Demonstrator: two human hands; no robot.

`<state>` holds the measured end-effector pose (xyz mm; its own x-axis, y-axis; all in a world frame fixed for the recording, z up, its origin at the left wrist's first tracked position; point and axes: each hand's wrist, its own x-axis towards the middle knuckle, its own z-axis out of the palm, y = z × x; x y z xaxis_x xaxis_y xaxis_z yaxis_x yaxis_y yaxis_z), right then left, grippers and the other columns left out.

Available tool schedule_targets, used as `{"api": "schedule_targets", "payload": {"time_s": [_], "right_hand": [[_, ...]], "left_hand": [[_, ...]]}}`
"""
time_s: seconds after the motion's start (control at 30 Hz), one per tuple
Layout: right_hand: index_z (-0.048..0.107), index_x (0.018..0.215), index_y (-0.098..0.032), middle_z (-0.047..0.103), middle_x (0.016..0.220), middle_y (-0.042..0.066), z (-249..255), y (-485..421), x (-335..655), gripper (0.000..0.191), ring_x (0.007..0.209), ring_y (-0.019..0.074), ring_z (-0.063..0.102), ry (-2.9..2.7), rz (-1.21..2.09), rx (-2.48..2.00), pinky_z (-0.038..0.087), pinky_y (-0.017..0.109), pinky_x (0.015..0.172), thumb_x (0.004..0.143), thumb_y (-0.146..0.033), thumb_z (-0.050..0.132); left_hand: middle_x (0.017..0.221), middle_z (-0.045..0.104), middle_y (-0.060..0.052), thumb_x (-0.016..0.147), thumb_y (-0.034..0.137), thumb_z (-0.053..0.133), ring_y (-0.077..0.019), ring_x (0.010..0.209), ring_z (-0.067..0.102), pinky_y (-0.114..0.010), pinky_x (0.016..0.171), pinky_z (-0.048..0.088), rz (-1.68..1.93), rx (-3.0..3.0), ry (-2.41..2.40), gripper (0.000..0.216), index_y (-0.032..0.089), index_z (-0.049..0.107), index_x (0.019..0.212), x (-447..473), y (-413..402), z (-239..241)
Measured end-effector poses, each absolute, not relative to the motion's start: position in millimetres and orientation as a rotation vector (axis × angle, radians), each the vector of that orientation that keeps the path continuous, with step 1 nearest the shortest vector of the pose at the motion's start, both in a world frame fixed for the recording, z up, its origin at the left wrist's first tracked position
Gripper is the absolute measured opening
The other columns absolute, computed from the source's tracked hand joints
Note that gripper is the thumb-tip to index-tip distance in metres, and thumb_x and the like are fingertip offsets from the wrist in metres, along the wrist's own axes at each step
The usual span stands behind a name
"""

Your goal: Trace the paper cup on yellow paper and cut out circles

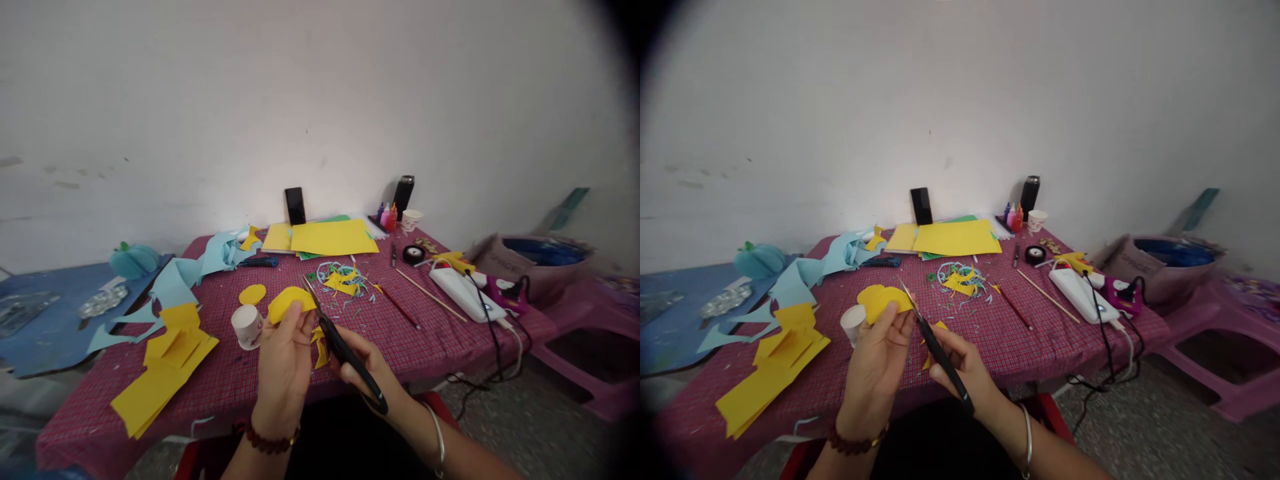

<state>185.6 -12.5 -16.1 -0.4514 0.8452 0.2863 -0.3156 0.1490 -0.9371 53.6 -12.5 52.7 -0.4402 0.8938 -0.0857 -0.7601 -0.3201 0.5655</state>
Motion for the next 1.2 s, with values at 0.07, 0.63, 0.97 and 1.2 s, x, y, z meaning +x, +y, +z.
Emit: {"api": "schedule_targets", "payload": {"time_s": [0.07,0.63,0.97,1.2], "right_hand": [[0.06,0.127,-0.026,0.063,0.087,0.004,-14.3,-12.8,187.6,0.06,0.073,0.0157,0.054,-1.474,1.494,-0.566,0.046,0.028,0.066,0.075,-0.054,0.071],[0.057,0.131,-0.028,0.066,0.102,0.007,-13.6,-10.0,196.1,0.063,0.097,0.0223,0.059,-1.515,1.526,-0.61,0.049,0.038,0.086,0.075,-0.053,0.072],[0.053,0.134,-0.028,0.065,0.106,0.007,-8.3,-8.9,202.4,0.065,0.104,0.0242,0.058,-1.548,1.58,-0.59,0.043,0.044,0.097,0.076,-0.053,0.071],[0.058,0.129,-0.025,0.066,0.088,0.006,-12.8,-8.5,200.2,0.066,0.095,0.0244,0.061,-1.509,1.533,-0.626,0.048,0.041,0.088,0.073,-0.056,0.073]], "left_hand": [[0.075,0.072,0.0,0.057,0.006,0.08,-0.0131,0.07,0.069,-0.025,0.071,0.056,1.925,0.29,0.653,0.024,0.017,0.066,0.073,53.4,-13.1,53.1],[0.079,0.072,0.002,0.061,0.007,0.077,-0.012,0.071,0.067,-0.026,0.075,0.053,1.902,0.393,0.746,0.022,0.019,0.068,0.077,55.2,-15.1,45.9],[0.078,0.073,0.001,0.066,0.016,0.079,-0.0107,0.071,0.066,-0.024,0.075,0.052,1.845,0.439,0.818,0.014,0.019,0.072,0.077,55.4,-17.5,35.6],[0.077,0.072,0.001,0.065,0.017,0.079,-0.0114,0.071,0.066,-0.025,0.074,0.053,1.825,0.451,0.811,0.013,0.018,0.071,0.076,52.1,-18.0,37.8]]}}
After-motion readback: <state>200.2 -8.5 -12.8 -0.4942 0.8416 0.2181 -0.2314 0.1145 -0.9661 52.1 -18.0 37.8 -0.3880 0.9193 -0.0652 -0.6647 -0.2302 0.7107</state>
